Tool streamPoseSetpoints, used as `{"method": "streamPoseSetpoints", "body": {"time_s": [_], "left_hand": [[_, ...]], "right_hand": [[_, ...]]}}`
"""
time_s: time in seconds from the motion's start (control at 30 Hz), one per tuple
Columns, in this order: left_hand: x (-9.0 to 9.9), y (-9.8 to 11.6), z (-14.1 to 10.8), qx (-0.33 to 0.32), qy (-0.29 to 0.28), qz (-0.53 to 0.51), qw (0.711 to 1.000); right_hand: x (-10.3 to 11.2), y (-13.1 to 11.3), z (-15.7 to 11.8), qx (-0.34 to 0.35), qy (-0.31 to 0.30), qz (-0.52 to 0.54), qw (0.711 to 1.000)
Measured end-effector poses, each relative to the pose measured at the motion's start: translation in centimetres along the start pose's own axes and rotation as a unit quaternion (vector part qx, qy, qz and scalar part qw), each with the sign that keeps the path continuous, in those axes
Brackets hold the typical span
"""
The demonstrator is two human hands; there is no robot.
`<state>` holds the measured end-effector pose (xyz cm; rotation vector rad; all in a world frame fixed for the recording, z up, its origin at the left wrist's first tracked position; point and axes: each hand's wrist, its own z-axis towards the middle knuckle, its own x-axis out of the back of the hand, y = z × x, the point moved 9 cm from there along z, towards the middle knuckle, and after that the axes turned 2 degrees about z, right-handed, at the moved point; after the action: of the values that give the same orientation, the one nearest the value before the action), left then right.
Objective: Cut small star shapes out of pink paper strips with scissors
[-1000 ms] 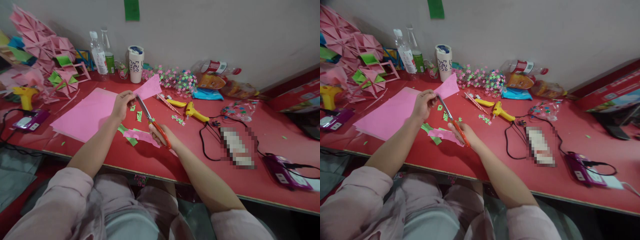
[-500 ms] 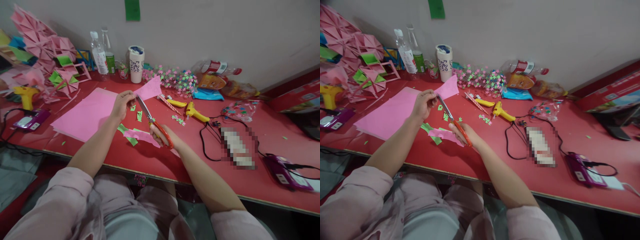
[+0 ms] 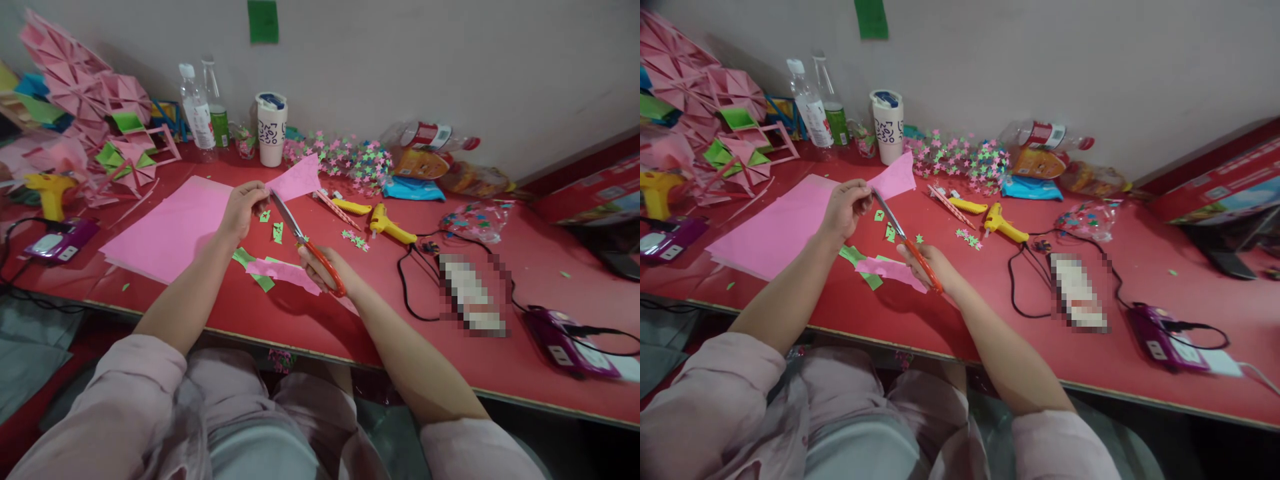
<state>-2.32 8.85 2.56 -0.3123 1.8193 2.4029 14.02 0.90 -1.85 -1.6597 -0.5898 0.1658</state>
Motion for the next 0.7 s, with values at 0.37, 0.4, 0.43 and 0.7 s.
{"method": "streamPoseSetpoints", "body": {"time_s": [0.37,0.4,0.43,0.7], "left_hand": [[-0.14,-0.15,-0.06,-0.011,0.003,-0.018,1.000],[-0.06,-0.10,-0.03,-0.013,0.004,-0.013,1.000],[0.02,-0.04,0.01,-0.014,0.004,-0.008,1.000],[0.19,0.08,0.23,-0.013,0.004,0.011,1.000]], "right_hand": [[0.06,-0.24,-0.07,-0.010,0.007,0.012,1.000],[0.07,-0.21,-0.06,-0.012,0.005,0.009,1.000],[0.07,-0.18,-0.05,-0.012,0.005,0.008,1.000],[0.19,-0.01,0.13,-0.012,0.011,-0.003,1.000]]}}
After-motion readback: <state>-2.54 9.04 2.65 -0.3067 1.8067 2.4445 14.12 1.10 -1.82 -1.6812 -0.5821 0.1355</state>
